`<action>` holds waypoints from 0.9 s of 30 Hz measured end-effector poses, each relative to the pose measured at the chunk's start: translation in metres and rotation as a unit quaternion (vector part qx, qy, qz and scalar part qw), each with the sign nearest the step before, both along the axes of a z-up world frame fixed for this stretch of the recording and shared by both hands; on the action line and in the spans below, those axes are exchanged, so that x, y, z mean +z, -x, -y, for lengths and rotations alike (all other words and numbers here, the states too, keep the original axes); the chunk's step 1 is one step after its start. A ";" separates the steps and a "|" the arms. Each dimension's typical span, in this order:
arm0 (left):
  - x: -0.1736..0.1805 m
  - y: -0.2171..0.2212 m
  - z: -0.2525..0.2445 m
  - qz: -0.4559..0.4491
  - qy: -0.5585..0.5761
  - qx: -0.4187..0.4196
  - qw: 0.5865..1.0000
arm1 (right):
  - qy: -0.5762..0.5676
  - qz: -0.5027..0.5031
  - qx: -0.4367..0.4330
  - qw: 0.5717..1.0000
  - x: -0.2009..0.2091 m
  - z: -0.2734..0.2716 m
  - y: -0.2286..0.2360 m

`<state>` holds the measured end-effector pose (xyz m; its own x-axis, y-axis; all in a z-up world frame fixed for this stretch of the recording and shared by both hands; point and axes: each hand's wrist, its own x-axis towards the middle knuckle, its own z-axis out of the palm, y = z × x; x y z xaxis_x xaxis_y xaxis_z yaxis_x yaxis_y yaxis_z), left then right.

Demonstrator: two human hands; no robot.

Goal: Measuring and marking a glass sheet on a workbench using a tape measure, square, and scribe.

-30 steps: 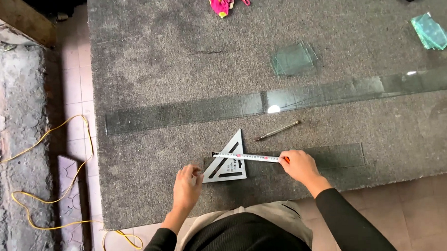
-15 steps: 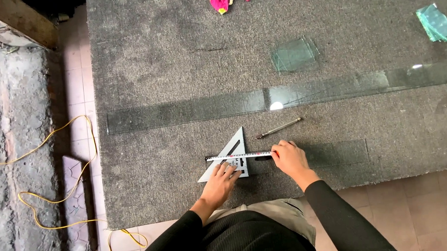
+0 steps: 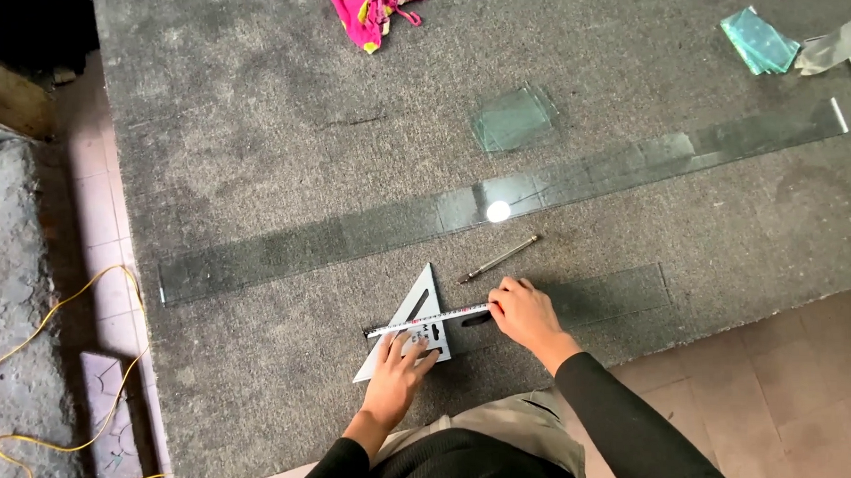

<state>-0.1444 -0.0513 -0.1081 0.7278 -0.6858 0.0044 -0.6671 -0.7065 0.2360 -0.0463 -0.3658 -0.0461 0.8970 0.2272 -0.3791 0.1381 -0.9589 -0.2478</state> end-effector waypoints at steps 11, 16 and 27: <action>-0.005 0.001 -0.003 0.009 -0.001 0.014 1.000 | 0.004 -0.002 0.003 1.000 -0.004 0.002 -0.002; -0.008 0.004 -0.005 0.016 0.013 0.015 1.000 | 0.001 0.003 0.004 1.000 -0.007 0.002 -0.001; -0.014 0.003 -0.007 0.024 0.021 0.011 0.999 | 0.003 -0.017 0.003 1.000 -0.005 0.001 -0.006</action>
